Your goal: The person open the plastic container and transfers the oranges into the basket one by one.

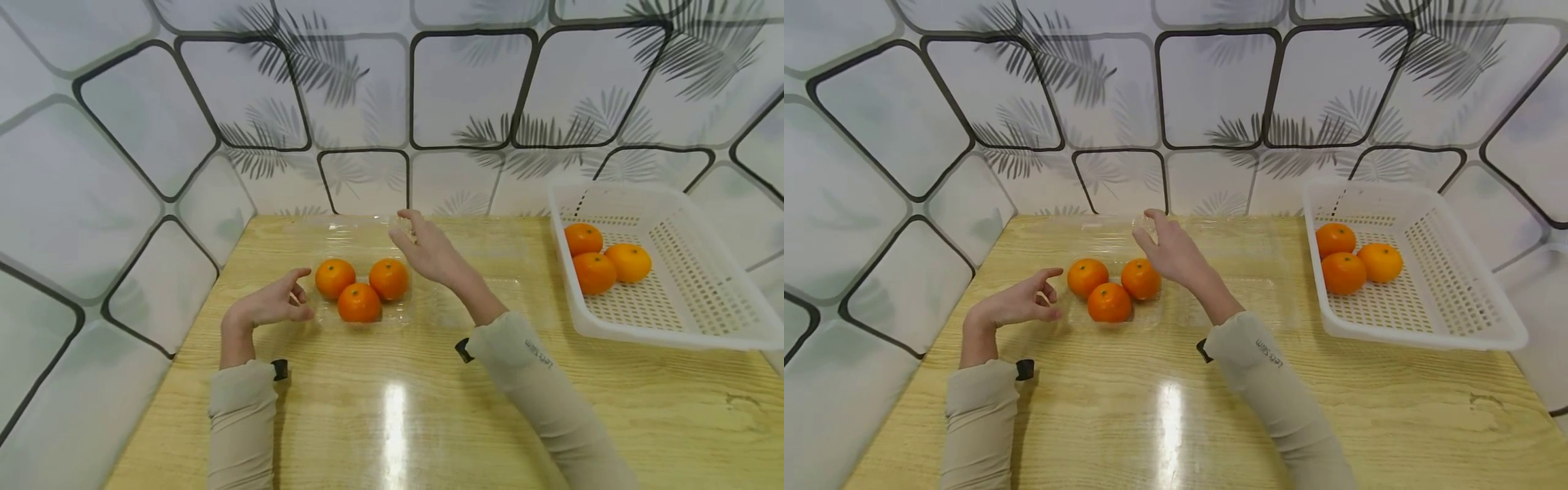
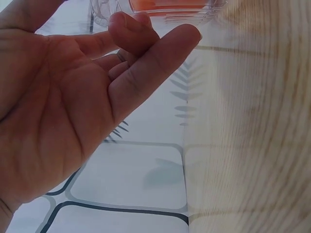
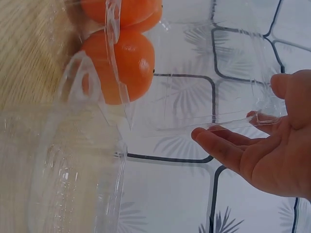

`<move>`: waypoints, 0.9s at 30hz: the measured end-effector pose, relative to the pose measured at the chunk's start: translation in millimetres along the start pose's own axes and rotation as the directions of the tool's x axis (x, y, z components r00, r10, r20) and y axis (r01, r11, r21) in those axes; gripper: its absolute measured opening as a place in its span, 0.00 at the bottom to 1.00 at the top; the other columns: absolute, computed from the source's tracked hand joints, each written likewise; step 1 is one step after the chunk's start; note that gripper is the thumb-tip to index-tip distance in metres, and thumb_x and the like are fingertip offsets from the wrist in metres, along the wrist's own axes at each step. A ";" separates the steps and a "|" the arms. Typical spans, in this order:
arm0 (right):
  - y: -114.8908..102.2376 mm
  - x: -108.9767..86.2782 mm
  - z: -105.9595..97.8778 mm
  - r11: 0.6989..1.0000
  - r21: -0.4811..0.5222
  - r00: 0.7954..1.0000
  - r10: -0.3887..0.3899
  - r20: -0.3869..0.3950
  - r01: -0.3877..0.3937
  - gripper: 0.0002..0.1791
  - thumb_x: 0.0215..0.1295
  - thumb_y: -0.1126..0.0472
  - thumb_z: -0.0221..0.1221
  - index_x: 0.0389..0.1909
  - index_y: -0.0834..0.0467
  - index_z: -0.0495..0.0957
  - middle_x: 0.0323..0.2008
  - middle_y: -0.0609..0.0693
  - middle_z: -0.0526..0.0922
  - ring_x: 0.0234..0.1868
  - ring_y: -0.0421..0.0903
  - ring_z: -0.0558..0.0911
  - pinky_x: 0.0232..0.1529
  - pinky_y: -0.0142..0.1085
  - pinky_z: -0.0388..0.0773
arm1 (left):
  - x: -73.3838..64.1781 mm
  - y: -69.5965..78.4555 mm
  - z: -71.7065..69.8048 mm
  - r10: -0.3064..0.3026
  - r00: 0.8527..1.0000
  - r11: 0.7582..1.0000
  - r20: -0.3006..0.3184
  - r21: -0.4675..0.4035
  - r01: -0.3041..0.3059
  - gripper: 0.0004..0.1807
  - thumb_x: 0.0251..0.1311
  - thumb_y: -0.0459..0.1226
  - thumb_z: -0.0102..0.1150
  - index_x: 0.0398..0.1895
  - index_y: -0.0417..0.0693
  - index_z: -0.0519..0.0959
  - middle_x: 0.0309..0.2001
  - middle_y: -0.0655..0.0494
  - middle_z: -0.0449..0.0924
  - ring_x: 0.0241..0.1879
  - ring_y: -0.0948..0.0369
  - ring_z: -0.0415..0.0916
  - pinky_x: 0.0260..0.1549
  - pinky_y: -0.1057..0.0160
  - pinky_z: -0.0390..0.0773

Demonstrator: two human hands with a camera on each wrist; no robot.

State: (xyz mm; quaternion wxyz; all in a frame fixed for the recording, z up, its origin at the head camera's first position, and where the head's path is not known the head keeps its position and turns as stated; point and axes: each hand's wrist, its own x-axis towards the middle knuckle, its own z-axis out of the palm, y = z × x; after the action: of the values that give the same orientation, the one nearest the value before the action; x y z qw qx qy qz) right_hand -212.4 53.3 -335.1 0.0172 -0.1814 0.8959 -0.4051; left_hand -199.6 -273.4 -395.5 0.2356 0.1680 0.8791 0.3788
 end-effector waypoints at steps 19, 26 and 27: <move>25.3 30.5 -2.3 0.973 0.144 0.983 0.179 0.028 -0.181 0.42 0.71 0.51 0.49 0.79 0.58 0.42 0.71 0.66 0.64 0.70 0.61 0.65 0.69 0.53 0.63 | 0.9 -1.7 0.1 -0.009 1.000 1.000 -0.005 0.020 0.009 0.49 0.60 0.39 0.66 0.77 0.37 0.46 0.44 0.46 0.69 0.44 0.52 0.74 0.46 0.56 0.74; 36.2 36.4 6.6 0.958 0.166 0.971 0.220 0.096 -0.234 0.50 0.66 0.57 0.52 0.80 0.57 0.31 0.74 0.67 0.56 0.74 0.61 0.58 0.71 0.55 0.58 | -0.1 -1.9 -0.6 -0.012 1.000 1.000 -0.008 0.020 0.012 0.50 0.60 0.39 0.67 0.78 0.39 0.46 0.45 0.46 0.70 0.45 0.52 0.74 0.48 0.55 0.74; 37.2 37.7 8.3 0.958 0.169 0.971 0.218 0.095 -0.232 0.51 0.65 0.58 0.53 0.80 0.57 0.30 0.74 0.67 0.55 0.74 0.61 0.58 0.71 0.54 0.58 | -0.3 -2.2 -0.7 -0.016 1.000 1.000 -0.009 0.015 0.017 0.50 0.60 0.39 0.67 0.78 0.39 0.46 0.45 0.45 0.71 0.45 0.52 0.74 0.49 0.54 0.74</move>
State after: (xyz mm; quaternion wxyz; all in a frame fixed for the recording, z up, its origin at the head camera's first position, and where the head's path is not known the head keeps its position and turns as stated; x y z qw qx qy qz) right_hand -257.7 57.1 -363.5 0.1130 -0.0910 0.8694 -0.4724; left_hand -200.0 -275.4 -396.7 0.2336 0.1609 0.8843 0.3709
